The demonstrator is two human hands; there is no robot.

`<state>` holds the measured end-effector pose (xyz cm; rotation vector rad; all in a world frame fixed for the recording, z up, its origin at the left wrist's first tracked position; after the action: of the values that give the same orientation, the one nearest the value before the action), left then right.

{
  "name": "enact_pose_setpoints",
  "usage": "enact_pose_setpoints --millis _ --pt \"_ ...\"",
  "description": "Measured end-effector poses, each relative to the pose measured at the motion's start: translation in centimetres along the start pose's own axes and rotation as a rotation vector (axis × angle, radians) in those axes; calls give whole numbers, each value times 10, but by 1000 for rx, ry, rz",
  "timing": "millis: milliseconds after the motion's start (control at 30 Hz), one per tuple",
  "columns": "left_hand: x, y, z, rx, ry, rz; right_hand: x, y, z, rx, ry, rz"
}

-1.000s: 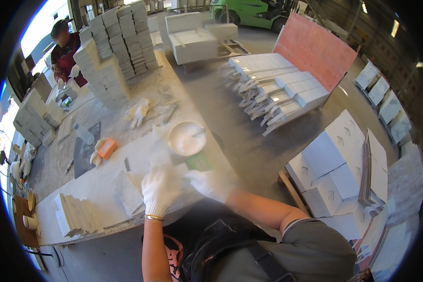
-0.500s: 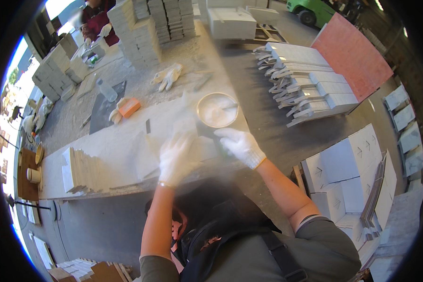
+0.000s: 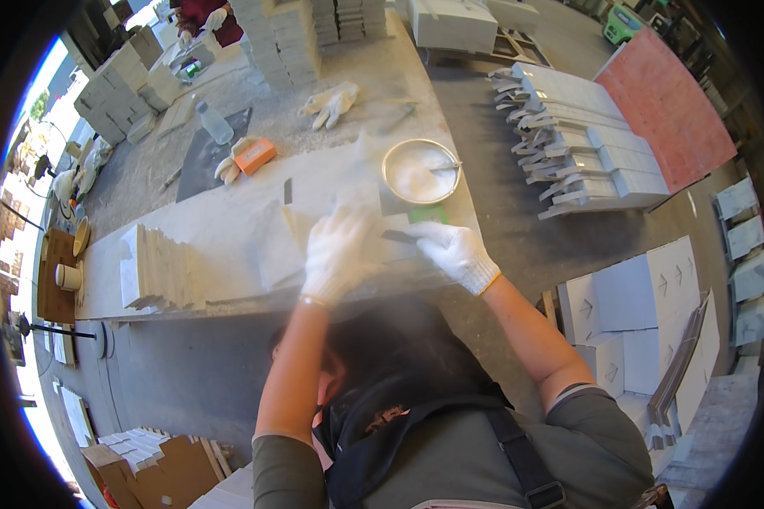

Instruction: The person applies a white adhesive to the edges of rectangular tiles using a small metal spatula, then wipes the edges with a green sponge. They repeat this process on multiple tiles, handling them one at a time.

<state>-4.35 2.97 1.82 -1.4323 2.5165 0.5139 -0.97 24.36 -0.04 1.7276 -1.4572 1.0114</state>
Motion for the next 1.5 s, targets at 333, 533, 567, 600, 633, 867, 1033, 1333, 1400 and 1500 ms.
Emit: enact_pose_setpoints --millis 333,533,567,600,633,867,1033,1333,1400,1500 --pt "1 0 -1 57 12 -40 -21 -40 10 1 666 323" --pt "4 -1 8 91 64 -17 -38 -54 20 -58 830 397" --pt "6 -1 9 122 70 -35 -41 -54 17 -106 761 386" --pt "6 -2 10 141 120 -25 -45 -53 11 -152 695 379" --pt "5 -2 12 161 165 -21 -49 -54 5 -197 627 371" --pt "-10 -25 23 127 252 -9 -71 -71 -28 -327 540 388" --pt "-48 -39 31 70 74 28 -71 -82 -28 -348 554 346" --pt "-136 -14 34 -152 -86 237 -17 -138 -78 -210 548 321" --pt "-153 -4 37 -128 -44 280 -6 -153 -86 -187 546 266" --pt "-176 2 39 -77 16 336 -9 -167 -90 -145 332 286"
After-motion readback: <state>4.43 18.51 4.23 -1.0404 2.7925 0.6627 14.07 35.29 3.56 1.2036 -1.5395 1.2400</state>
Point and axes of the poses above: each hand's wrist, its own y-axis towards the middle knuckle, its own z-axis out of the palm, x = y × z, the point moved 5 cm from there along y, towards the middle knuckle, and after that the axes turned 2 degrees about x, right-handed, at the moved point
